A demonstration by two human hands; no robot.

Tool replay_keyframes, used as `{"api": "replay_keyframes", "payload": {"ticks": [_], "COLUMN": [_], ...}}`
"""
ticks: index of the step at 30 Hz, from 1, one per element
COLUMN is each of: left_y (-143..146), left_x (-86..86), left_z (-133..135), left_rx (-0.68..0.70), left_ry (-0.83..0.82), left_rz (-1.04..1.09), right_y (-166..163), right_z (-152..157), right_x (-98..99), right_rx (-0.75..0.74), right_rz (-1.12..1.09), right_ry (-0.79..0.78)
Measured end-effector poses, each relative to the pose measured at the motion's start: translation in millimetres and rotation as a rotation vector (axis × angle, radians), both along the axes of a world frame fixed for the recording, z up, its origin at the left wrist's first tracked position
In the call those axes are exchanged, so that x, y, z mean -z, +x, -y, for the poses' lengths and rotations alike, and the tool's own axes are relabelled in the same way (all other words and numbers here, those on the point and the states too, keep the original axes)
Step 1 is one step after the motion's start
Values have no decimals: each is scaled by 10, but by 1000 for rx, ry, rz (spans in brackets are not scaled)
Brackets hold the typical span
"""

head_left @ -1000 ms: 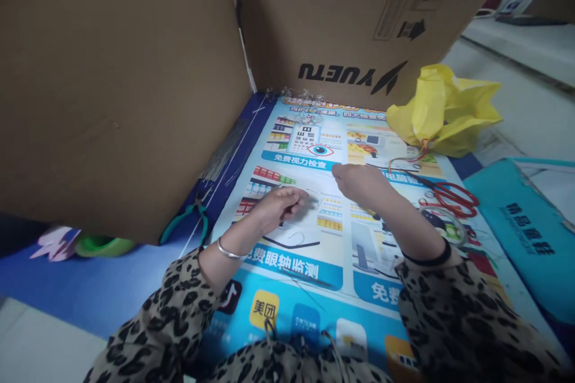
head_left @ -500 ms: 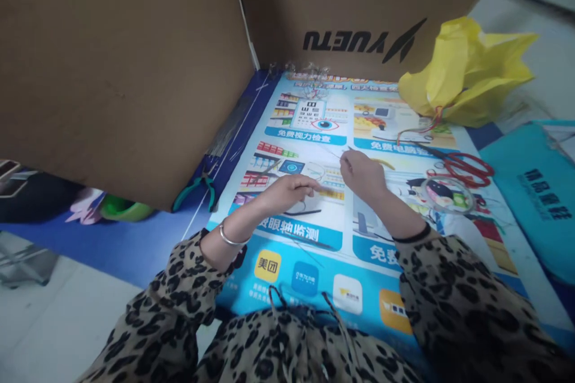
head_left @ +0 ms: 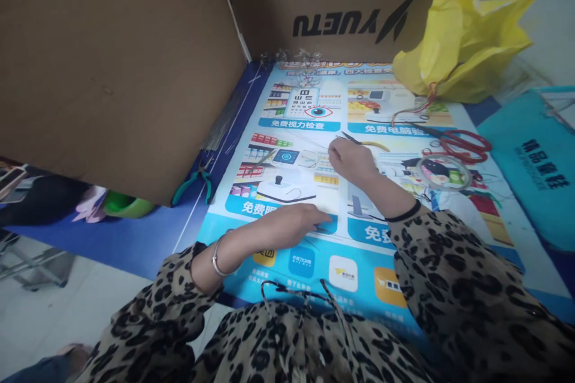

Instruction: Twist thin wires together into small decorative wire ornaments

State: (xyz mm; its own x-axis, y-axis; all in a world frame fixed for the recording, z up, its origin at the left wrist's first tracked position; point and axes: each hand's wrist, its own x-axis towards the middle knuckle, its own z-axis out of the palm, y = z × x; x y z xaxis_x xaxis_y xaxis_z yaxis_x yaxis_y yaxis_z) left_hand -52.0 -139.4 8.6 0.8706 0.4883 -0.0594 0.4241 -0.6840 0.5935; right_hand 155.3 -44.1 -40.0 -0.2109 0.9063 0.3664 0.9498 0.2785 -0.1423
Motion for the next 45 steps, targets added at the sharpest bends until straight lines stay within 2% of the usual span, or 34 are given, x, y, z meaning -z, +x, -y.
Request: {"api": "replay_keyframes", "payload": {"ticks": [3,7,13,17,21,26,29,33,38,42,45], "left_y": [-61,-257,-504,-404,-227,-80,0,98,93,-25,-103], "left_x": [-49,-117,-91,-49,-49,-114,-138,-112,-105,-201,-277], "left_z": [-31,-77,16,81,64,26,-3,-51,-76,-98,-126], "left_rx": [-26,-104,-172,-138,-82,37,119,187,176,14,-157], "left_ry": [-24,29,125,181,312,492,534,502,463,322,157], "left_rz": [27,9,-114,-178,-255,-322,-342,-388,-409,-342,-138], "right_y": [4,5,-7,-7,0,10,16,18,17,22,27], "right_z": [-14,-13,-1,-7,-9,-17,-20,-11,1,-3,-7], "right_x": [4,-7,-33,-19,-11,-7,-4,-12,-24,-33,-40], "right_rx": [2,-8,-2,-6,-12,-27,-34,-41,-59,-66,-71], "right_rz": [-10,-17,-15,-7,-5,2,3,6,-9,-28,-31], "right_ry": [-17,-26,-50,-42,-41,-51,-54,-44,-32,-60,-71]}}
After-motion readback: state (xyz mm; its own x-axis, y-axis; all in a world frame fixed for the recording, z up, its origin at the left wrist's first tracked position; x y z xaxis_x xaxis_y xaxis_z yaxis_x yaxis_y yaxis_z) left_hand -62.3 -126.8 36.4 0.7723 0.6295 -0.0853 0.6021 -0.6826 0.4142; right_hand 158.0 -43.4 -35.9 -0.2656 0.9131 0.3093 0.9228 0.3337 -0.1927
